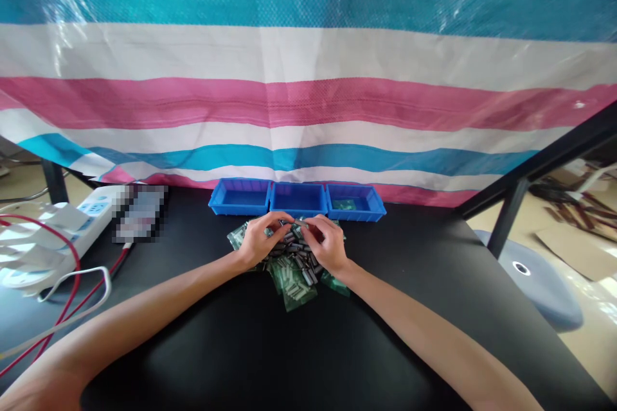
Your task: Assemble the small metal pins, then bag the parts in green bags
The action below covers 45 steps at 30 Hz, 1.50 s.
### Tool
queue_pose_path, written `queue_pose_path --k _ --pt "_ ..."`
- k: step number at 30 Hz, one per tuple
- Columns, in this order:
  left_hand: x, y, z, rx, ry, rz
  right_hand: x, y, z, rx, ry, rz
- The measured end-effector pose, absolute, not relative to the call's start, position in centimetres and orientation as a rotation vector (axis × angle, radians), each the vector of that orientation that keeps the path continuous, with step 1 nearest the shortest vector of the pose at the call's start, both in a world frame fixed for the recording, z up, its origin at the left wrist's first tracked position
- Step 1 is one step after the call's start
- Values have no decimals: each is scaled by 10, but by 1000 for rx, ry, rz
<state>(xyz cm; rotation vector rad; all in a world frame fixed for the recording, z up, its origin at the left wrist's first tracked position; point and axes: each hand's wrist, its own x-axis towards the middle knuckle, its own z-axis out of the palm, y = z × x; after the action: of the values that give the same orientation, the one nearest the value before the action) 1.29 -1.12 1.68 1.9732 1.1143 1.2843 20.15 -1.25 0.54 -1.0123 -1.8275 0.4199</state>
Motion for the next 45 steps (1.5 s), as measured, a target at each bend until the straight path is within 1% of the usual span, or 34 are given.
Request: queue_pose_path --k 33,45 --pt "12 -13 19 2030 1085 1225 201 -11 5 -1018 -1803 420" --pt "11 -13 22 2024 1077 1214 200 -11 2 -1009 -1779 364"
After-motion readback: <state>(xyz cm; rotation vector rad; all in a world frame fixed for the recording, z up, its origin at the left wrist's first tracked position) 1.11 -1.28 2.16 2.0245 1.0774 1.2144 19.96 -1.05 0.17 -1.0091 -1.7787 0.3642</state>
